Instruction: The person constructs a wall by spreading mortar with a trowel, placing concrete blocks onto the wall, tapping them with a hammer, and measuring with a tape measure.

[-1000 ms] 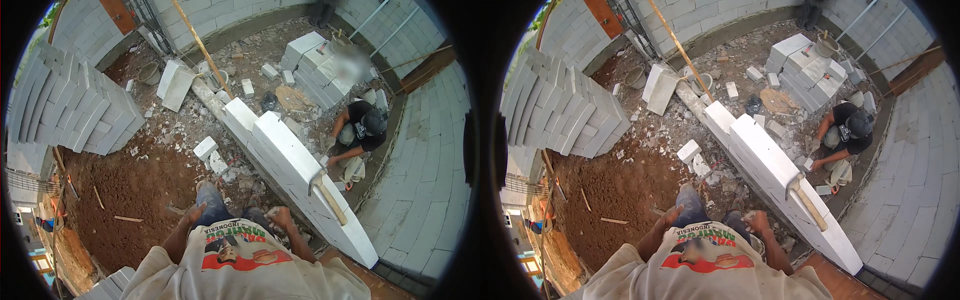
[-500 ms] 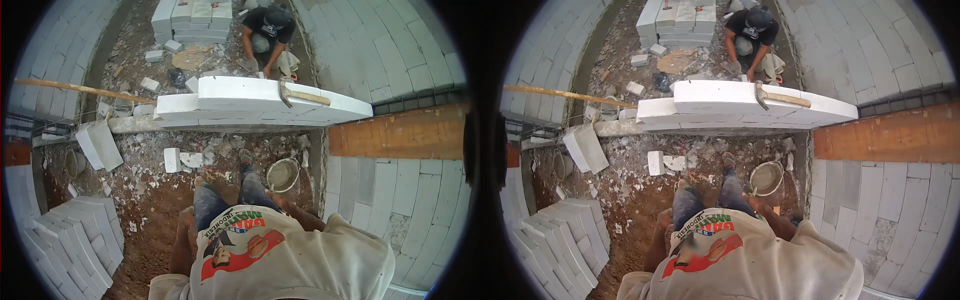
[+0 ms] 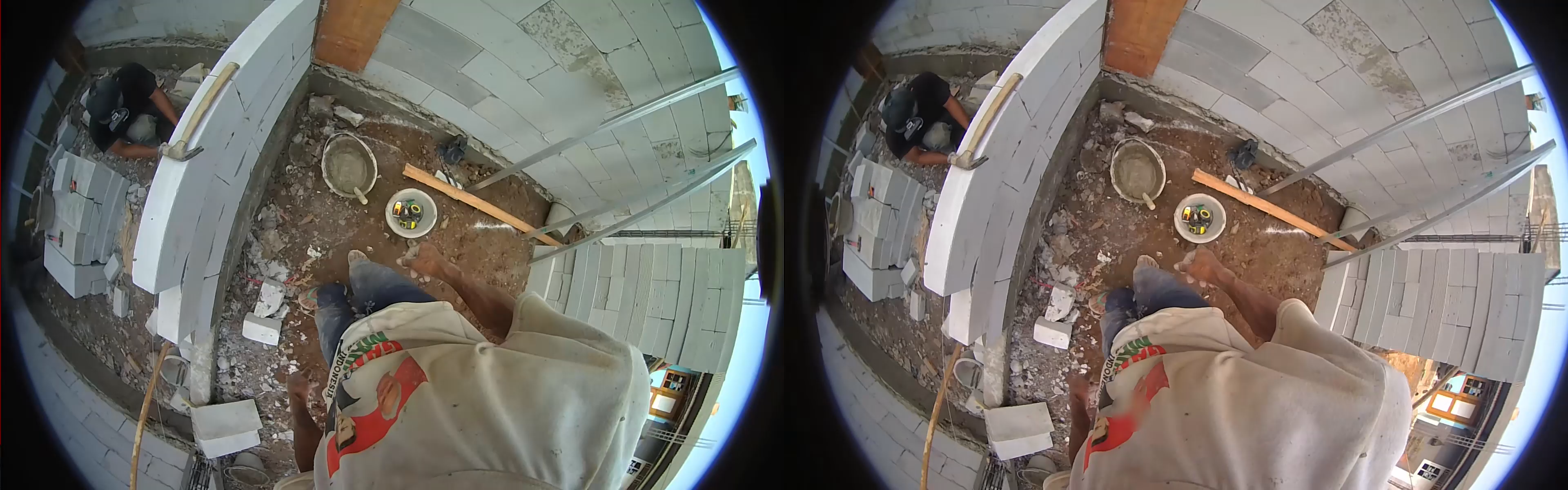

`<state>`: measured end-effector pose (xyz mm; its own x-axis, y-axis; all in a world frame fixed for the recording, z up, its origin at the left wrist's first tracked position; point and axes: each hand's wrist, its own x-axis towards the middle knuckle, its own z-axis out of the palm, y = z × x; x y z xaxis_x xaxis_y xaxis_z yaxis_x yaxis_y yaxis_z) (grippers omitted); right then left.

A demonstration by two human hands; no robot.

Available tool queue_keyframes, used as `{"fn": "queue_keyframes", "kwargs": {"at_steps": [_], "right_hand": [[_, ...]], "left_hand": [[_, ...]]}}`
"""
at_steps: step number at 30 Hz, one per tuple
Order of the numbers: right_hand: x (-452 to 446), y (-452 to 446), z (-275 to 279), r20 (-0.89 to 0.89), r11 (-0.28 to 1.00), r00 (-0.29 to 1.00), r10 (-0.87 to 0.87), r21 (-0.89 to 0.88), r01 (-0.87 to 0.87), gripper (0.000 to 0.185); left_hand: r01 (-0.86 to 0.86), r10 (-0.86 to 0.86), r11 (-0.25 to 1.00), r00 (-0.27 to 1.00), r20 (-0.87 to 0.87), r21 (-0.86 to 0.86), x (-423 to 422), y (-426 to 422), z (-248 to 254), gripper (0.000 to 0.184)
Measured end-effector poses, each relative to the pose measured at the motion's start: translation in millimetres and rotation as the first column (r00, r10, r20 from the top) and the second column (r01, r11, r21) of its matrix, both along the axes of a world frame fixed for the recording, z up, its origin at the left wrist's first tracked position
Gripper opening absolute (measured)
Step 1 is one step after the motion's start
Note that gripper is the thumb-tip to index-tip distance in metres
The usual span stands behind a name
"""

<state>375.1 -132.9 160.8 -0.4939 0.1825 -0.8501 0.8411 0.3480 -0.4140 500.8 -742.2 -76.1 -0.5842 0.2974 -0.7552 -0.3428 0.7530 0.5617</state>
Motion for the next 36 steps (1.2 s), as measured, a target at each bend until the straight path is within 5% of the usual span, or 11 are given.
{"fn": "queue_keyframes", "kwargs": {"at_steps": [1,2,6,9,11,13,14,18,21,27,36], "right_hand": [[14,4,-15,0.077,0.982,0.988,0.134,0.125,-0.143,0.044],[58,17,-81,-0.121,0.959,0.972,0.203,0.223,-0.173,0.049],[139,15,-116,0.043,0.987,0.992,0.122,0.096,-0.126,0.047],[180,16,-148,0.158,0.985,0.974,0.16,0.035,-0.167,0.046],[196,19,-177,0.187,0.969,0.953,0.237,0.029,-0.247,0.046],[202,30,-216,0.153,0.937,0.933,0.324,0.085,-0.339,0.047],[186,42,-209,0.296,0.995,0.955,0.015,-0.097,0.015,0.044],[150,94,-324,0.347,0.922,0.908,0.234,0.217,-0.32,0.056],[107,145,-420,0.128,0.889,0.99,0.053,0.446,-0.105,0.057],[5,247,-620,-0.152,0.733,0.983,0.106,0.68,0.026,0.072],[-41,271,-709,0.291,0.442,0.878,0.379,0.777,-0.449,0.066]], "left_hand": [[0.064,-0.038,0.977,0.991,-0.127,0.203,-14,-1,-7,0.049],[0.022,-0.02,0.999,0.998,-0.06,0.035,-36,2,2,0.044],[-0.087,0.089,0.991,0.996,0.02,-0.105,-134,104,153,0.029],[0.203,-0.151,0.979,0.769,-0.621,0.013,-130,123,129,0.027],[0.316,-0.384,0.923,0.711,-0.589,-0.219,-120,123,112,0.032],[0.039,-0.033,0.999,0.985,0.167,-0.035,-109,144,93,0.054],[0.017,-0.002,0.992,0.993,0.122,-0.124,-95,168,100,0.064],[0.089,0.01,0.942,0.956,0.293,-0.322,-61,236,93,0.123],[0.147,0.039,0.823,0.949,0.311,-0.549,-43,265,62,0.138],[0.126,0.106,0.682,0.958,0.267,-0.721,-22,285,26,0.135],[-0.005,0.282,0.695,0.921,0.267,-0.719,-24,296,30,0.133]]}}
